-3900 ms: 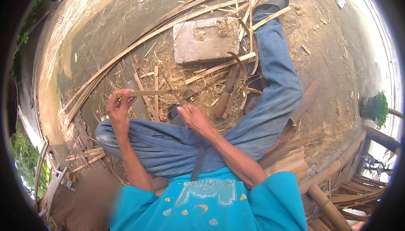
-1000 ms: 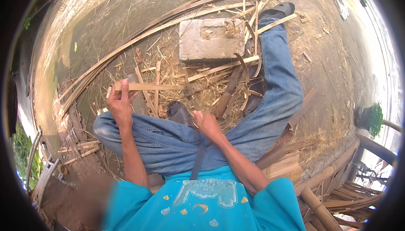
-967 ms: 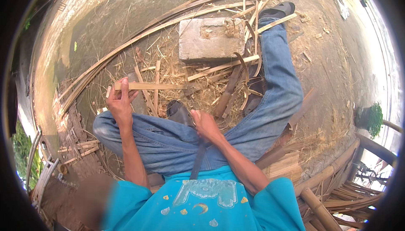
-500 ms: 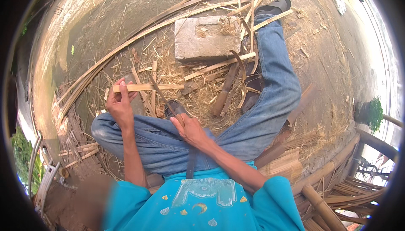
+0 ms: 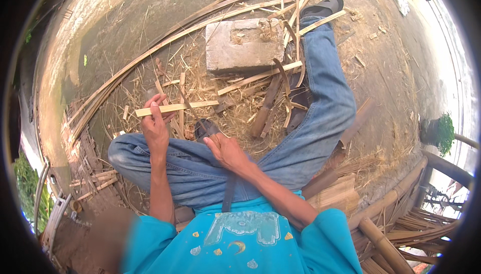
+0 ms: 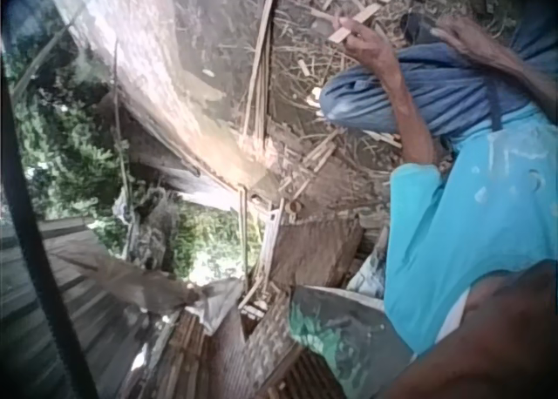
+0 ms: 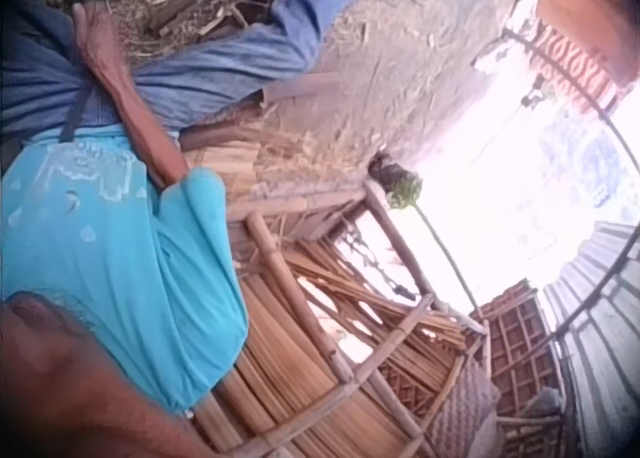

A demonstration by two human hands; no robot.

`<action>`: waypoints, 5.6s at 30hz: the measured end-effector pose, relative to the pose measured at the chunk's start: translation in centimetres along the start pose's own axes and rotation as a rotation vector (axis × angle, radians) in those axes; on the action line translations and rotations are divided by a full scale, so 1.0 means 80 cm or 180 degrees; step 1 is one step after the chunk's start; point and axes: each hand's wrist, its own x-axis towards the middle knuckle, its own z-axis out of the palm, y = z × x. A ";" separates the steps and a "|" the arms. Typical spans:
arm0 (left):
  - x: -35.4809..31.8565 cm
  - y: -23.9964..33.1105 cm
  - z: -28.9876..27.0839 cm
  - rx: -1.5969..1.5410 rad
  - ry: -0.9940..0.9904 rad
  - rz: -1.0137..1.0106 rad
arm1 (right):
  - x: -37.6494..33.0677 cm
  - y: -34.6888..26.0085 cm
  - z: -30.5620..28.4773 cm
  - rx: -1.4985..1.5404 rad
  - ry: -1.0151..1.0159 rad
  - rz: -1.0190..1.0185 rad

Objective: The person sits on the ground and uses a large knife to shave thin strips from a bamboo stick. They repeatedly hold the stick and draw the blade along its length to produce fine shavings, which accumulate on the ground.

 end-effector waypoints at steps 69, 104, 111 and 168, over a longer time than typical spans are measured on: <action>-0.024 0.010 0.020 0.0018 0.0157 0.0241 | 0.053 0.023 0.021 0.0013 0.0121 0.0132; -0.004 0.055 -0.030 -0.0777 0.0428 -0.0077 | 0.060 0.111 0.005 -0.0830 0.0201 0.0475; -0.016 0.062 0.000 -0.2680 0.0172 -0.0511 | 0.081 0.002 -0.016 0.1987 0.0022 0.0330; 0.075 -0.035 0.077 -0.1687 -0.1091 -0.1620 | 0.047 0.058 -0.012 0.2017 -0.0219 0.0565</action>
